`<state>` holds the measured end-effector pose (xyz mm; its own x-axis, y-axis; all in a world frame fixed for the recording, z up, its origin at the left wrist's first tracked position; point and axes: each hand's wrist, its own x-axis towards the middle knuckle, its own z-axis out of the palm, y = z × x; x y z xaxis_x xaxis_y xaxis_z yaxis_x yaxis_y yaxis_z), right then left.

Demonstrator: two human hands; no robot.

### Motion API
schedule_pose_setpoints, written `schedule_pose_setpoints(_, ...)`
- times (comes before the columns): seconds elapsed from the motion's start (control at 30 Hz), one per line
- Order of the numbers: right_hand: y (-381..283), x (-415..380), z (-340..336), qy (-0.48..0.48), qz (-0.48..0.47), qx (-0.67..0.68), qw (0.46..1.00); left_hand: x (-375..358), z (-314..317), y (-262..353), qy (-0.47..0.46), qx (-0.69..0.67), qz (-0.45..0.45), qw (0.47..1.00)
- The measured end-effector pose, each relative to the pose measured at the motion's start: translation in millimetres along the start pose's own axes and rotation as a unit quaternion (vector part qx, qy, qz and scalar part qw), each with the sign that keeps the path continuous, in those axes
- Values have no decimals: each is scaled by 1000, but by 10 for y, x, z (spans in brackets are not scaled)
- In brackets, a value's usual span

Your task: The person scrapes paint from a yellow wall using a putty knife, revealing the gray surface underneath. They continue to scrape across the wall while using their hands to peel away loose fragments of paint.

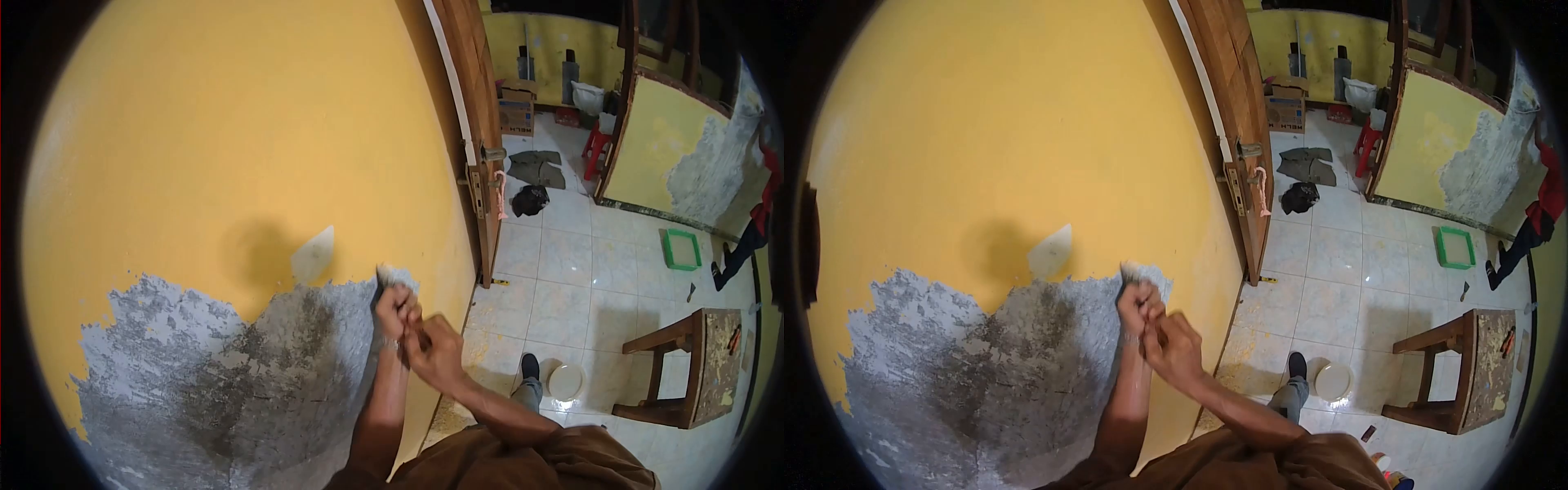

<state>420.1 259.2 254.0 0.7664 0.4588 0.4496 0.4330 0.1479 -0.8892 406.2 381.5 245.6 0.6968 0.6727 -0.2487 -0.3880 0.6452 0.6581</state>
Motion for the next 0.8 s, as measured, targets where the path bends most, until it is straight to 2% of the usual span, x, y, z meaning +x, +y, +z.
schedule_pose_setpoints(0.03, 58, 87, 39, 25, -25, -17, 999, 95, 70, 35, -30, 20, -11, 999)
schedule_pose_setpoints(0.07, 86, 133, 30, 53, -16, 8, 998, 183, 134, -61, 11, -27, 1, 1000)
schedule_pose_setpoints(0.1, 98, 116, -52, 55, -19, 5, 998, 152, 128, -116, 7, -29, 0, 1000)
schedule_pose_setpoints(0.17, 52, -44, -231, -28, 6, -9, 1000, -72, 6, -226, 18, -94, 44, 994)
schedule_pose_setpoints(0.2, -34, -86, -222, -37, 26, 20, 999, -153, -52, -187, 12, -75, 44, 996)
schedule_pose_setpoints(0.3, 95, 71, -94, -15, -5, -18, 1000, 111, -104, -169, -11, -58, 24, 998)
schedule_pose_setpoints(0.37, 149, 171, -100, 1, 17, -29, 999, 298, 141, -228, 1, -52, 41, 998)
schedule_pose_setpoints(0.43, 166, 176, -202, -12, 25, -49, 998, 231, 33, -334, 5, -78, 66, 995)
schedule_pose_setpoints(0.5, 171, -4, -204, -33, 26, -28, 999, 18, -183, -374, -2, -130, 45, 991)
schedule_pose_setpoints(0.57, 207, -92, -132, -29, -6, -31, 999, 24, -243, -357, 15, -121, 27, 992)
schedule_pose_setpoints(0.7, 209, -8, -204, -29, 41, -35, 998, 87, -147, -421, 19, -107, 45, 993)
schedule_pose_setpoints(0.8, 178, -43, -175, -26, 11, -29, 999, -32, -195, -329, 24, -104, 24, 994)
